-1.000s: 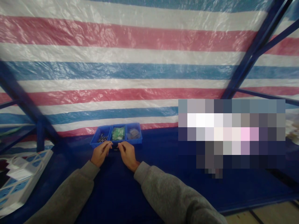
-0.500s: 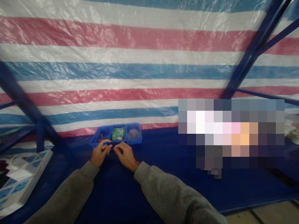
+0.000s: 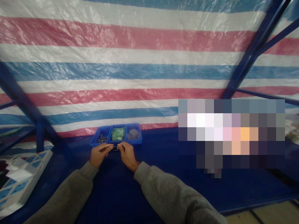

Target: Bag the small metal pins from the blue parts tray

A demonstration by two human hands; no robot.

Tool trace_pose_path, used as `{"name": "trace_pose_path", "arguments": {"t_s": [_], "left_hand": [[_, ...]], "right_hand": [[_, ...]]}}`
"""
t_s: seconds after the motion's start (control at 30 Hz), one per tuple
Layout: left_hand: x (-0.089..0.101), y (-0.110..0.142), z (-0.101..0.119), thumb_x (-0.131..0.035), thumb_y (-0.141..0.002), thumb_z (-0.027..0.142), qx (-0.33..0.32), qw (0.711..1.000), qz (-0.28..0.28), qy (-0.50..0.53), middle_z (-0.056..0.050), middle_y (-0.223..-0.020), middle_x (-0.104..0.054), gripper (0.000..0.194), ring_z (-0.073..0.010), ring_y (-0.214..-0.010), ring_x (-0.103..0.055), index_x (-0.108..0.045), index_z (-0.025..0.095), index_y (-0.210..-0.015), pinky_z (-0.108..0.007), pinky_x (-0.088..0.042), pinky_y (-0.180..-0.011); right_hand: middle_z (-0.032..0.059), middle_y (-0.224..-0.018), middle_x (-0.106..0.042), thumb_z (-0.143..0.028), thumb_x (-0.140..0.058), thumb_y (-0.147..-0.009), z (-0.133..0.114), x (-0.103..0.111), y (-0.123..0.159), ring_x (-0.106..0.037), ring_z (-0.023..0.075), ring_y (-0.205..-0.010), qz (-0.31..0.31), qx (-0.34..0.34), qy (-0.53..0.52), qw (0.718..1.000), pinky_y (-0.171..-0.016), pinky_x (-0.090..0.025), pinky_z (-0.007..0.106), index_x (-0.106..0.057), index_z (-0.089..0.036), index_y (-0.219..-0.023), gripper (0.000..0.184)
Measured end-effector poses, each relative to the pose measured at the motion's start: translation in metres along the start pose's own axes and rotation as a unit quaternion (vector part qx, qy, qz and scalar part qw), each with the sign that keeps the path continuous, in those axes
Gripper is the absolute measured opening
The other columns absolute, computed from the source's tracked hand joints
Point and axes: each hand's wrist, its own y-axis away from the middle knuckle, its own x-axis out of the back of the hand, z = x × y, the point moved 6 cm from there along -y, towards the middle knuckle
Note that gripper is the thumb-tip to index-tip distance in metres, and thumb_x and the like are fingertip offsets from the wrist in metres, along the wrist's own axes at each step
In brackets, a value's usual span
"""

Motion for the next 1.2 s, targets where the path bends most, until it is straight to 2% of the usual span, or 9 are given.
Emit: {"name": "trace_pose_path", "arguments": {"t_s": [0.1, 0.2, 0.43, 0.5, 0.6, 0.7, 0.93, 1.07, 1.2], "left_hand": [[-0.001, 0.0, -0.002, -0.066, -0.071, 0.036, 0.032, 0.999, 0.002, 0.018, 0.001, -0.05, -0.058, 0.027, -0.0084, -0.04, -0.047, -0.069, 0.014, -0.086, -0.019, -0.04, -0.038], [-0.002, 0.0, -0.001, -0.067, -0.071, 0.037, 0.043, 0.999, 0.001, 0.027, 0.001, -0.051, -0.058, 0.026, -0.0082, -0.041, -0.048, -0.069, 0.013, -0.083, -0.02, -0.042, -0.039], [0.002, -0.003, 0.01, -0.06, -0.077, 0.037, 0.022, 0.994, 0.034, 0.103, -0.007, -0.097, -0.063, 0.023, -0.0122, -0.064, -0.06, -0.055, 0.014, -0.08, -0.02, -0.046, -0.042], [0.0, -0.003, 0.009, -0.055, -0.081, 0.037, 0.031, 0.992, 0.024, 0.121, -0.008, -0.097, -0.063, 0.023, -0.0113, -0.06, -0.06, -0.049, 0.015, -0.081, -0.021, -0.046, -0.043], [0.001, -0.002, 0.007, -0.055, -0.081, 0.037, 0.024, 0.997, 0.028, 0.067, -0.001, -0.074, -0.064, 0.022, -0.0074, -0.044, -0.053, -0.047, 0.016, -0.079, -0.02, -0.044, -0.044], [0.006, 0.0, 0.009, -0.06, -0.077, 0.037, -0.014, 0.998, 0.047, -0.047, 0.002, -0.059, -0.06, 0.022, -0.0094, -0.048, -0.054, -0.055, 0.016, -0.073, -0.021, -0.045, -0.051], [0.002, 0.0, 0.018, -0.057, -0.079, 0.037, -0.052, 0.988, -0.009, -0.145, 0.0, -0.06, -0.064, 0.022, -0.0127, -0.054, -0.057, -0.069, 0.019, -0.075, -0.022, -0.045, -0.056], [0.002, -0.001, 0.02, -0.051, -0.083, 0.035, -0.084, 0.985, -0.005, -0.149, -0.003, -0.076, -0.067, 0.024, -0.0143, -0.066, -0.059, -0.069, 0.019, -0.087, -0.024, -0.046, -0.066], [0.0, -0.001, 0.013, -0.044, -0.087, 0.034, -0.054, 0.989, -0.025, -0.133, -0.001, -0.071, -0.064, 0.03, -0.0097, -0.048, -0.05, -0.063, 0.019, -0.104, -0.021, -0.042, -0.052]], "right_hand": [[-0.0002, -0.065, -0.057, -0.031, -0.04, -0.091, -0.001, 0.001, 0.0, -0.05, 0.0115, -0.061, 0.008, -0.001, -0.004, 1.0, -0.06, -0.037, 0.022, -0.06, -0.016, -0.072, 0.031], [-0.0003, -0.065, -0.058, -0.032, -0.041, -0.09, -0.001, 0.001, 0.0, -0.051, 0.0114, -0.061, 0.006, -0.001, -0.013, 1.0, -0.06, -0.037, 0.021, -0.061, -0.016, -0.072, 0.031], [-0.0008, -0.062, -0.058, -0.035, -0.04, -0.091, 0.002, -0.003, -0.001, -0.052, 0.0112, -0.058, -0.011, -0.004, 0.001, 1.0, -0.058, -0.036, 0.021, -0.063, -0.016, -0.071, 0.036], [-0.001, -0.061, -0.057, -0.035, -0.039, -0.092, 0.002, -0.001, -0.001, -0.051, 0.0113, -0.057, -0.003, -0.011, 0.005, 1.0, -0.056, -0.035, 0.021, -0.064, -0.016, -0.073, 0.037], [-0.0008, -0.06, -0.056, -0.035, -0.038, -0.092, 0.001, 0.0, 0.0, -0.05, 0.0115, -0.056, 0.002, -0.016, 0.004, 1.0, -0.055, -0.035, 0.021, -0.065, -0.017, -0.075, 0.037], [-0.0003, -0.063, -0.058, -0.034, -0.038, -0.092, -0.002, 0.003, 0.0, -0.051, 0.0116, -0.058, 0.012, -0.013, -0.004, 1.0, -0.056, -0.036, 0.022, -0.064, -0.017, -0.075, 0.036], [0.0019, -0.073, -0.062, -0.031, -0.039, -0.091, -0.004, 0.005, 0.001, -0.054, 0.0133, -0.066, 0.028, -0.004, -0.012, 1.0, -0.063, -0.039, 0.023, -0.063, -0.017, -0.078, 0.031], [0.0022, -0.073, -0.062, -0.029, -0.04, -0.09, -0.005, 0.005, 0.001, -0.055, 0.0135, -0.067, 0.028, 0.007, -0.011, 1.0, -0.064, -0.039, 0.023, -0.063, -0.017, -0.079, 0.028], [0.003, -0.074, -0.062, -0.03, -0.041, -0.09, -0.006, 0.006, 0.001, -0.054, 0.014, -0.068, 0.029, 0.007, -0.008, 1.0, -0.064, -0.039, 0.024, -0.063, -0.017, -0.08, 0.027]]}}
